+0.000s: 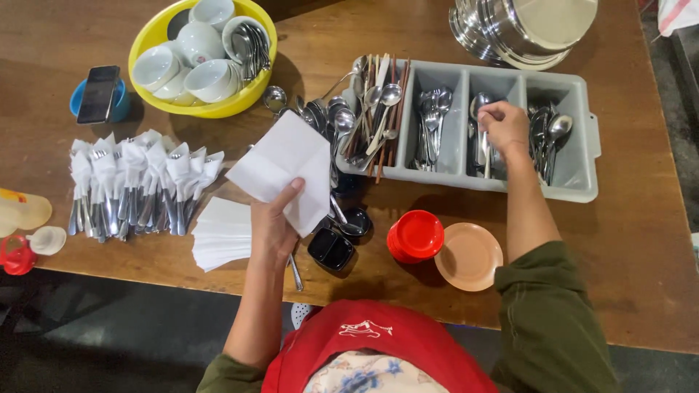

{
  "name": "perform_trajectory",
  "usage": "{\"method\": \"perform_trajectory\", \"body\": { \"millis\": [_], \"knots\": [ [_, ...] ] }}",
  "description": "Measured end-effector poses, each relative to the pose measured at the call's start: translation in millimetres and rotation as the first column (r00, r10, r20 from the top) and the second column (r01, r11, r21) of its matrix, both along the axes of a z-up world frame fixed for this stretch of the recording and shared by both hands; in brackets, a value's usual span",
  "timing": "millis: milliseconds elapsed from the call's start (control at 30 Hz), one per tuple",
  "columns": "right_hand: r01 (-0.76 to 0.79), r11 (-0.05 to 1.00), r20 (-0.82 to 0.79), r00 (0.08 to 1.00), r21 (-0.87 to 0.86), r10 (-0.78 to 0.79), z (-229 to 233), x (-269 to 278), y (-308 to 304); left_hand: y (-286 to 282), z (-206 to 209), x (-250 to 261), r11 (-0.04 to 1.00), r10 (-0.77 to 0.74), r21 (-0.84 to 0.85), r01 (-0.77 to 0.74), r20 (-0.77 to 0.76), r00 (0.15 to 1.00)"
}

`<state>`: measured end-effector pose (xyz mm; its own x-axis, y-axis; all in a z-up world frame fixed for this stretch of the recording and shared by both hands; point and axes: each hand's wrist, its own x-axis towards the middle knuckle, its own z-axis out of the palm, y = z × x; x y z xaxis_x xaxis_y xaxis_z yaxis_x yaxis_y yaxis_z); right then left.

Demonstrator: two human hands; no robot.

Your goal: The person takes spoons and forks from a sorting tray and wraps them individually in white napkins, placing the finished bundles in a pile on the table.

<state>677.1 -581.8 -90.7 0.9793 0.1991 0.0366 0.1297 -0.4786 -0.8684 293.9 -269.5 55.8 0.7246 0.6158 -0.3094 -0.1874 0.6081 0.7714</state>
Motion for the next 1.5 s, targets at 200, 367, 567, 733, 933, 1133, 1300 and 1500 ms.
{"method": "perform_trajectory", "body": {
  "millis": [200, 367, 567, 733, 933, 1133, 1300, 1500],
  "knots": [
    [0.245, 0.929, 0.403, 0.907, -0.276, -0.12, -66, 43, -32, 11, -5, -15, 0.992, 0.055, 0.115, -0.048, -0.055, 0.997],
    [0.182, 0.76, 0.323, 0.946, -0.623, 0.039, -80, 25, -18, 16, -6, -28, 0.987, 0.107, 0.126, -0.098, -0.072, 0.992],
    [0.136, 0.683, 0.313, 0.939, -0.718, 0.142, -87, 16, -7, 24, -1, -56, 0.974, 0.22, 0.073, -0.215, -0.06, 0.974],
    [0.14, 0.639, 0.247, 0.966, -0.756, 0.08, -64, 2, -2, 37, 5, -87, 0.948, 0.314, 0.071, -0.312, -0.019, 0.949],
    [0.083, 0.575, 0.168, 0.981, -0.814, 0.097, -46, -4, 8, 42, 7, -104, 0.928, 0.367, 0.066, -0.367, 0.008, 0.93],
    [0.1, 0.57, 0.208, 0.97, -0.815, 0.127, -49, -4, 7, 40, 6, -103, 0.941, 0.333, 0.05, -0.334, 0.019, 0.943],
    [0.097, 0.589, 0.213, 0.968, -0.803, 0.131, -49, -4, 5, 41, 3, -102, 0.942, 0.333, 0.048, -0.333, 0.015, 0.943],
    [0.086, 0.601, 0.167, 0.983, -0.795, 0.08, -50, -1, 8, 41, 0, -100, 0.949, 0.314, 0.029, -0.314, 0.017, 0.949]
  ]
}}
